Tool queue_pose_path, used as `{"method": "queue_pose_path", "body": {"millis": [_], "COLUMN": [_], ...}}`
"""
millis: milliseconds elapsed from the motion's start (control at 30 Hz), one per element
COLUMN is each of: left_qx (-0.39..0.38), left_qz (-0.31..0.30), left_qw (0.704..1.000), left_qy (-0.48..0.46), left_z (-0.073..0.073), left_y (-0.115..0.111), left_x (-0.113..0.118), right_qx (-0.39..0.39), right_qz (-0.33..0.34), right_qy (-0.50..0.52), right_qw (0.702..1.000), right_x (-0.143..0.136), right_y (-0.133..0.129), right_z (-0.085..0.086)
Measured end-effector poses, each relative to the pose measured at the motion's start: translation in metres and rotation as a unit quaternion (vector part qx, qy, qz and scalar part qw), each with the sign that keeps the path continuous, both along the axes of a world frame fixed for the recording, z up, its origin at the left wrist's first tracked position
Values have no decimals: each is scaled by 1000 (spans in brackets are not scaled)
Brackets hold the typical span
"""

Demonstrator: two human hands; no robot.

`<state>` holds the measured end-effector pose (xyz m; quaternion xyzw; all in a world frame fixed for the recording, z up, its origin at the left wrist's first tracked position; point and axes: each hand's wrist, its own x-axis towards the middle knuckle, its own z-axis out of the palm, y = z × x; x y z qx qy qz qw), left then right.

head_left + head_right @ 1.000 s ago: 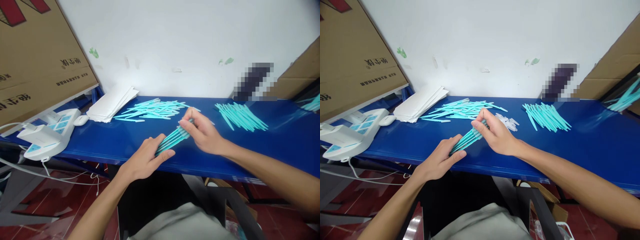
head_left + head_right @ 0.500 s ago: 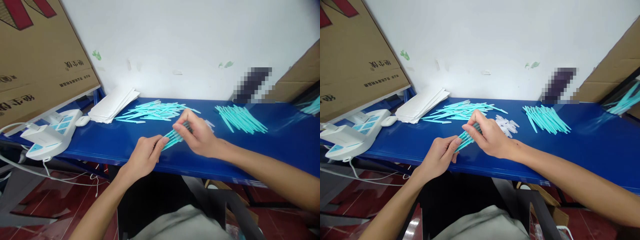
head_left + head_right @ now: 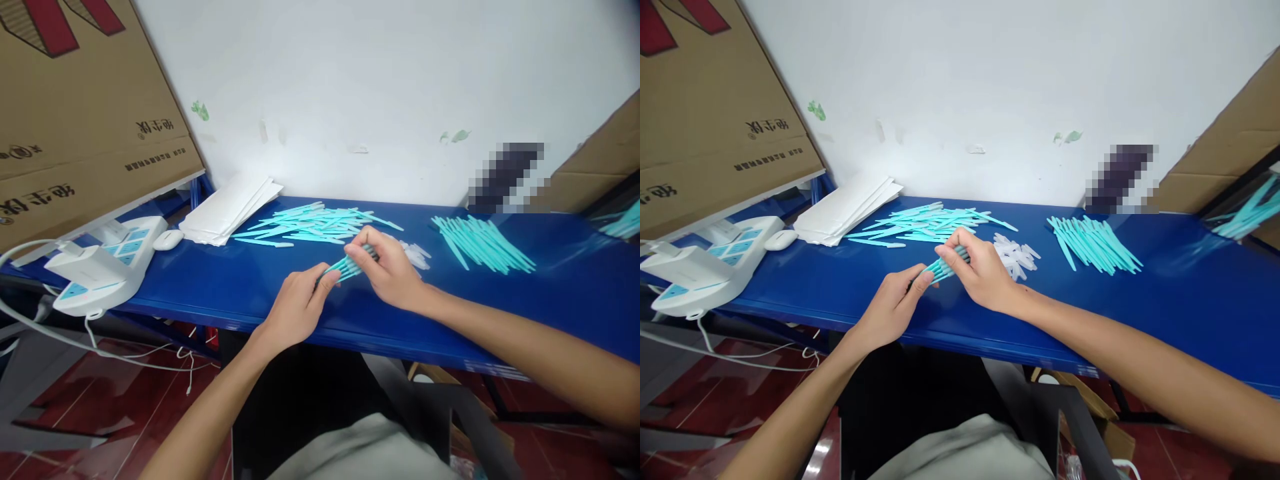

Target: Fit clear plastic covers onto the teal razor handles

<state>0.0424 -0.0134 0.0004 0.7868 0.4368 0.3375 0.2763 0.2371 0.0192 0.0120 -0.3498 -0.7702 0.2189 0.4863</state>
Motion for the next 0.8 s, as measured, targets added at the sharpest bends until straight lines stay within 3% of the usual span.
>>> {"method": "queue_pose_path", "body": {"millis": [267,367,567,800], "left_qx": [-8,-16,-52,-155], "left_qz": [11,15,9,-16], "left_qw": [1000,999,995,975], "left_qy": [-28,-45,-86,-159], "left_z": [-2,-1,-5,-6], "left_y": [4,5,9,12], "left_x": [-1,-2,-3,-3], "right_qx": [-197,-183,-55,-117], "right_qz": [64,57,37,46], "right_qy": [161,131,50,67], "right_qw": [965,973,997,990], "right_x": [-4,-3,-2,-1], "right_y": [-2,-2,-3,-6], "right_z": [-14,-18,-16,-19]}}
